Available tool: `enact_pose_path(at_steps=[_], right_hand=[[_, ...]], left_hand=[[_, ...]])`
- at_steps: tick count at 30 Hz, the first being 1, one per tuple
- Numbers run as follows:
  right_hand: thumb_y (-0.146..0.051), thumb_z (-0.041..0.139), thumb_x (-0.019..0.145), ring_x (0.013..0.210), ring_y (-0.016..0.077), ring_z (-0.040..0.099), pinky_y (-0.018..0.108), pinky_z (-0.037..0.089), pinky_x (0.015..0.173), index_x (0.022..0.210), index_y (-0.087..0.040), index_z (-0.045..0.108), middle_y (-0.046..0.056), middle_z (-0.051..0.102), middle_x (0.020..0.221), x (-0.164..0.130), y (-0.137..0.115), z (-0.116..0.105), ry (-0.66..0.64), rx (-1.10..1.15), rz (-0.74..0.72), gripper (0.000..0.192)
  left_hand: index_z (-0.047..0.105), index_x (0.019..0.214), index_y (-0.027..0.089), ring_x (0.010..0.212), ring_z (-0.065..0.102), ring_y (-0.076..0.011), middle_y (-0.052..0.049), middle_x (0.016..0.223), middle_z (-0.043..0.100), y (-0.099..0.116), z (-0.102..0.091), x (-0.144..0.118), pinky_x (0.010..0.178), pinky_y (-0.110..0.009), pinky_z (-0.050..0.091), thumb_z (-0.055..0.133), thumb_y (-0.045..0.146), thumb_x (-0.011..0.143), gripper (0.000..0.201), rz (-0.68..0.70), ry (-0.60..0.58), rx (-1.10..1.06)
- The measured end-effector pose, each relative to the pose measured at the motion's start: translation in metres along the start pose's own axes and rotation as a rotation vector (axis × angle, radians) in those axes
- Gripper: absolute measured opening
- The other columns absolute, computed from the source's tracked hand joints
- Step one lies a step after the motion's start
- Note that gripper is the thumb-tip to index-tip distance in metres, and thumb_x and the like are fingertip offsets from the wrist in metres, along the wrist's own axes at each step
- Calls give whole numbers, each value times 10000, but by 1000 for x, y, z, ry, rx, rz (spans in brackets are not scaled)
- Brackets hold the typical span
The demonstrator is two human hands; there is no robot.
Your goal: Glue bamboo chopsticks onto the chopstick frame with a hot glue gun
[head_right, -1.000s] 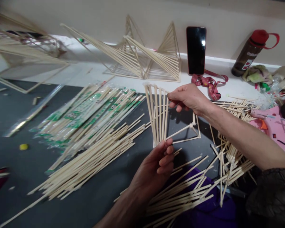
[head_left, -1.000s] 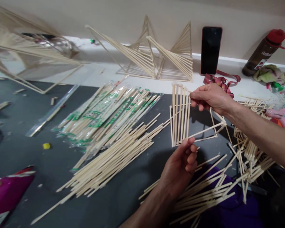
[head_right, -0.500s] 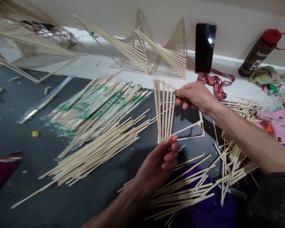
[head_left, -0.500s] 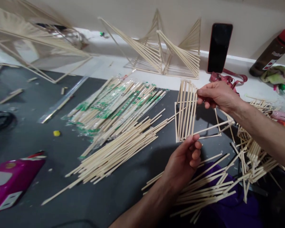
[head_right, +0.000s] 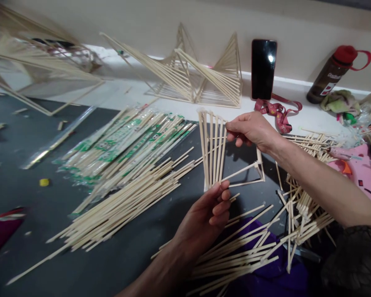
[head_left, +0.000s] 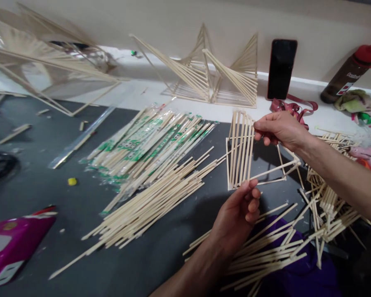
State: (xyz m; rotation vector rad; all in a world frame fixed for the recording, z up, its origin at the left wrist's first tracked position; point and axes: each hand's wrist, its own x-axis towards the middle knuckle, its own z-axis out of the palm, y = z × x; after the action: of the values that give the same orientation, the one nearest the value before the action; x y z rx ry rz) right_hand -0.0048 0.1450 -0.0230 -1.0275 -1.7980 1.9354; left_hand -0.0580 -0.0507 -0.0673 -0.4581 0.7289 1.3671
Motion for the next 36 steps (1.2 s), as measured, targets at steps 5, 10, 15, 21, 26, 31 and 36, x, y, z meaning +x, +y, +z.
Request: enact_pose_path(at_steps=[5,10,15,21,26,31,36], right_hand=[[-118,630,804,350,34,500,132,261,283,620,-88,624,39,656,568,0,-1,1,3,27,17,187],[-101,622,785,348,33,503,131,255,289,622,-90,623,31,659,565,-1,-1,1,-8,35,23,164],[-111,615,788,355,27,505,122,263,295,622,-91,623,28,658,569,0,0,0,-21,17,18,167],[-144,621,790,365,31,513,128,258,297,630,-93,626,32,663,589,0,1,-1,-40,4,10,168],[-126,606,786,361,32,512,132,259,300,627,-90,620,27,652,582,1,0,-2,-15,13,1,164],[-139,602,816,394,16,486,130,261,316,643,-111,596,13,642,619,-1,-15,-19,160,121,-167,175],[-222,570,872,409,11,444,142,255,330,666,-142,577,-22,586,624,-46,-41,-37,161,305,-296,221]], left_hand=[[640,828,87,390,392,-13,10,609,567,0,1,1,320,-100,286,417,185,975,284,0,9,14],[640,832,91,389,387,-12,13,607,565,0,0,0,318,-99,282,423,183,973,275,11,13,30],[642,825,79,379,397,-12,5,603,569,0,0,-1,311,-101,282,386,181,988,320,14,14,27],[645,822,83,379,403,-12,6,597,573,1,1,0,314,-99,283,381,175,988,325,14,9,24],[668,834,80,389,430,-17,-1,606,587,0,-4,1,322,-101,298,459,229,968,289,33,-45,37],[690,788,108,359,431,-19,22,583,598,-7,-11,-3,313,-116,292,785,312,727,233,21,-204,234],[673,688,136,327,431,-37,13,526,594,-7,-11,-13,310,-130,266,824,344,670,258,-21,-320,459]])
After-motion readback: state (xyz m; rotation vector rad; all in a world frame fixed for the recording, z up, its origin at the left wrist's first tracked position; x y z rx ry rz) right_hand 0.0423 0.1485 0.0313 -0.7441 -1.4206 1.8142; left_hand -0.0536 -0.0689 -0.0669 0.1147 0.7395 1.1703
